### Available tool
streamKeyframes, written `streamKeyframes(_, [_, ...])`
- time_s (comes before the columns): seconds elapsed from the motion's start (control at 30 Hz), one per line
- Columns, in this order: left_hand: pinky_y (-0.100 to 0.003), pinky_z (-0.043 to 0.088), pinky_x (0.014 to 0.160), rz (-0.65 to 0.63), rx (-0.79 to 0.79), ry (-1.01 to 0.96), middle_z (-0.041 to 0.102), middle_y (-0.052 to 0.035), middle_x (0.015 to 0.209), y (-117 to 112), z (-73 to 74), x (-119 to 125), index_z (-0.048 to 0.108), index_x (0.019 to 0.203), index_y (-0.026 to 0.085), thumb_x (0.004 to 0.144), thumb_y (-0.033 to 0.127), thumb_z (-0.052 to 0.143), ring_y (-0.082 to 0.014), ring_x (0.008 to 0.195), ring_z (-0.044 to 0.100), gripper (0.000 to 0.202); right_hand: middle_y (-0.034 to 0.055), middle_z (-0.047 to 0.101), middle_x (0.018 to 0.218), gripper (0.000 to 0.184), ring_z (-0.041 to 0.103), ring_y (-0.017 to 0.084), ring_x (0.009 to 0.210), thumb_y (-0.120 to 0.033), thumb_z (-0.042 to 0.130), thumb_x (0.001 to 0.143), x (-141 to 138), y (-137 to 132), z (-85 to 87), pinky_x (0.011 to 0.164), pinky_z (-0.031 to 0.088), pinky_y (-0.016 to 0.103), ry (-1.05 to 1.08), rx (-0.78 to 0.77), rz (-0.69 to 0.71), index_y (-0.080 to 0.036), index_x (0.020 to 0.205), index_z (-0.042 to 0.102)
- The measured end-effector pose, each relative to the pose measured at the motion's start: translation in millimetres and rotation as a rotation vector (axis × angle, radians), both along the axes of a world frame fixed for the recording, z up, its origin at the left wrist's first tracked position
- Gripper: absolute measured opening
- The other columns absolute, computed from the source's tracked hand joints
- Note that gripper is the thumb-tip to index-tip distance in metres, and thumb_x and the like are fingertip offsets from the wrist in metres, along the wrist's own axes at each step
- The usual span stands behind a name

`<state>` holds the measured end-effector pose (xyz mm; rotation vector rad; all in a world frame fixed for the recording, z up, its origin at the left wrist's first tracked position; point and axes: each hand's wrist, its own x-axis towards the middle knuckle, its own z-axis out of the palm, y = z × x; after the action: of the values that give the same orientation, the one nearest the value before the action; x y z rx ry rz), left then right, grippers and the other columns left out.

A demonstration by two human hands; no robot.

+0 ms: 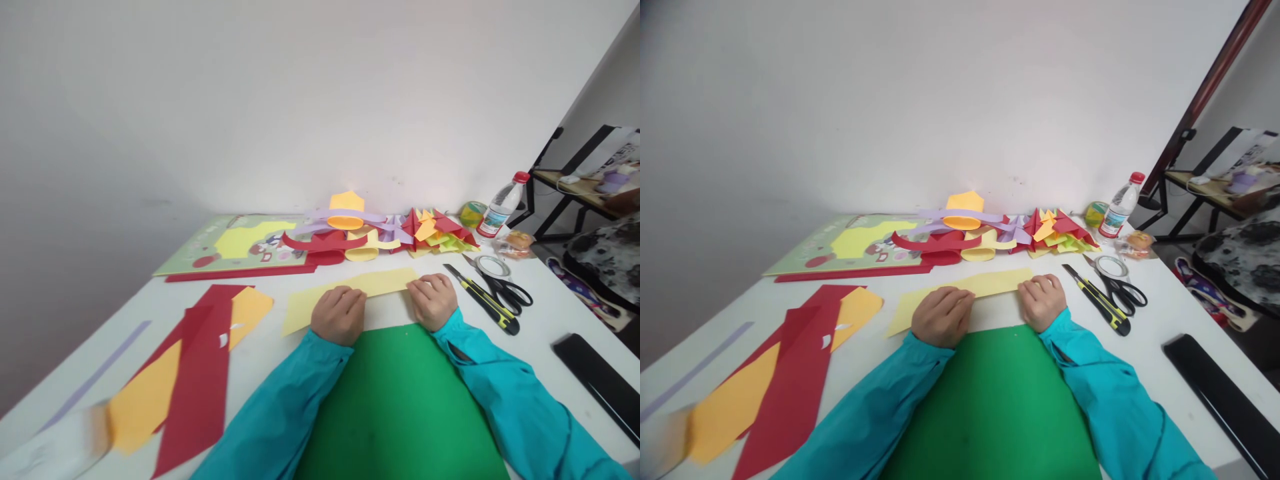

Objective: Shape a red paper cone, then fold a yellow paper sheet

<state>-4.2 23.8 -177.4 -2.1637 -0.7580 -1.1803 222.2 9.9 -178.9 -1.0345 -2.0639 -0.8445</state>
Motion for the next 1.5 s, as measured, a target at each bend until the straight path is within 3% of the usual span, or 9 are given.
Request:
streamKeyframes(0.37, [-0.032, 0.046, 0.058, 0.045, 0.024, -0.035, 0.068, -0.0056, 0.074, 11, 1.0, -14, 0.06, 0.084, 0.018, 0.077, 0.01, 0.057, -0.0186, 0.068, 0.056, 0.011, 0.0057, 0.071, 0.071, 0.011, 0.055, 0.021, 0.073, -0.011, 0.057, 0.078, 24, 11, -1.4, 0.069, 0.036, 0.035, 0.147, 0.075, -0.191, -0.014, 0.078, 0.067])
streamKeyframes(0.43, [-0.031, 0.046, 0.057, 0.035, 0.025, -0.034, 0.068, -0.005, 0.073, 10, 1.8, -11, 0.06, 0.084, 0.017, 0.076, 0.01, 0.058, -0.0185, 0.068, 0.056, 0.011, 0.0058, 0.072, 0.076, 0.011, 0.056, 0.021, 0.077, -0.012, 0.057, 0.079, 17, 8, 1.3, 0.072, 0.038, 0.035, 0.146, 0.065, -0.137, -0.014, 0.083, 0.067])
streamKeyframes(0.57, [-0.031, 0.046, 0.058, -0.01, 0.033, -0.015, 0.067, -0.0045, 0.073, 1, 2.5, 2, 0.06, 0.084, 0.017, 0.076, 0.008, 0.057, -0.0185, 0.069, 0.057, 0.012, 0.0057, 0.072, 0.087, 0.016, 0.057, 0.02, 0.085, -0.021, 0.06, 0.083, -10, -4, 5.7, 0.079, 0.04, 0.036, 0.044, -0.053, 0.128, -0.012, 0.095, 0.066])
streamKeyframes(0.63, [-0.032, 0.046, 0.058, -0.04, 0.031, 0.002, 0.067, -0.0044, 0.072, -4, 2.9, 10, 0.06, 0.083, 0.016, 0.076, 0.008, 0.057, -0.0186, 0.07, 0.057, 0.011, 0.0048, 0.072, 0.089, 0.015, 0.058, 0.019, 0.086, -0.017, 0.057, 0.084, -22, -8, 5.3, 0.08, 0.04, 0.036, 0.015, -0.054, 0.198, -0.013, 0.096, 0.065])
streamKeyframes(0.73, [-0.032, 0.046, 0.06, -0.083, 0.019, 0.028, 0.068, -0.0047, 0.075, -11, 3.1, 18, 0.061, 0.084, 0.016, 0.078, 0.008, 0.056, -0.0182, 0.071, 0.057, 0.012, 0.0042, 0.072, 0.088, 0.014, 0.058, 0.018, 0.085, -0.01, 0.054, 0.085, -30, -10, 2.7, 0.081, 0.041, 0.036, 0.0, -0.029, 0.243, -0.013, 0.093, 0.065])
streamKeyframes(0.93, [-0.032, 0.046, 0.059, -0.134, 0.0, 0.071, 0.068, -0.0053, 0.08, -14, 2.8, 24, 0.062, 0.089, 0.015, 0.08, 0.007, 0.051, -0.0181, 0.073, 0.058, 0.016, 0.0042, 0.071, 0.083, 0.012, 0.058, 0.017, 0.081, -0.011, 0.055, 0.084, -29, -12, 0.6, 0.079, 0.042, 0.036, -0.019, -0.008, 0.226, -0.013, 0.087, 0.066])
streamKeyframes(1.17, [-0.032, 0.043, 0.057, -0.038, 0.001, 0.046, 0.068, -0.0028, 0.074, -8, 6.1, 12, 0.062, 0.082, 0.017, 0.08, 0.008, 0.053, -0.0182, 0.071, 0.057, 0.013, 0.0047, 0.071, 0.082, 0.015, 0.058, 0.019, 0.08, -0.011, 0.053, 0.082, -18, -8, 1.7, 0.077, 0.04, 0.037, -0.018, -0.002, 0.152, -0.014, 0.089, 0.065])
streamKeyframes(1.5, [-0.032, 0.044, 0.056, 0.164, 0.048, -0.026, 0.066, -0.0057, 0.07, 20, 1.5, -32, 0.06, 0.078, 0.018, 0.077, 0.01, 0.055, -0.0189, 0.069, 0.057, 0.01, 0.0051, 0.072, 0.077, 0.012, 0.057, 0.02, 0.076, -0.009, 0.057, 0.078, 15, 5, 4.6, 0.072, 0.039, 0.035, 0.056, 0.074, 0.004, -0.014, 0.085, 0.065])
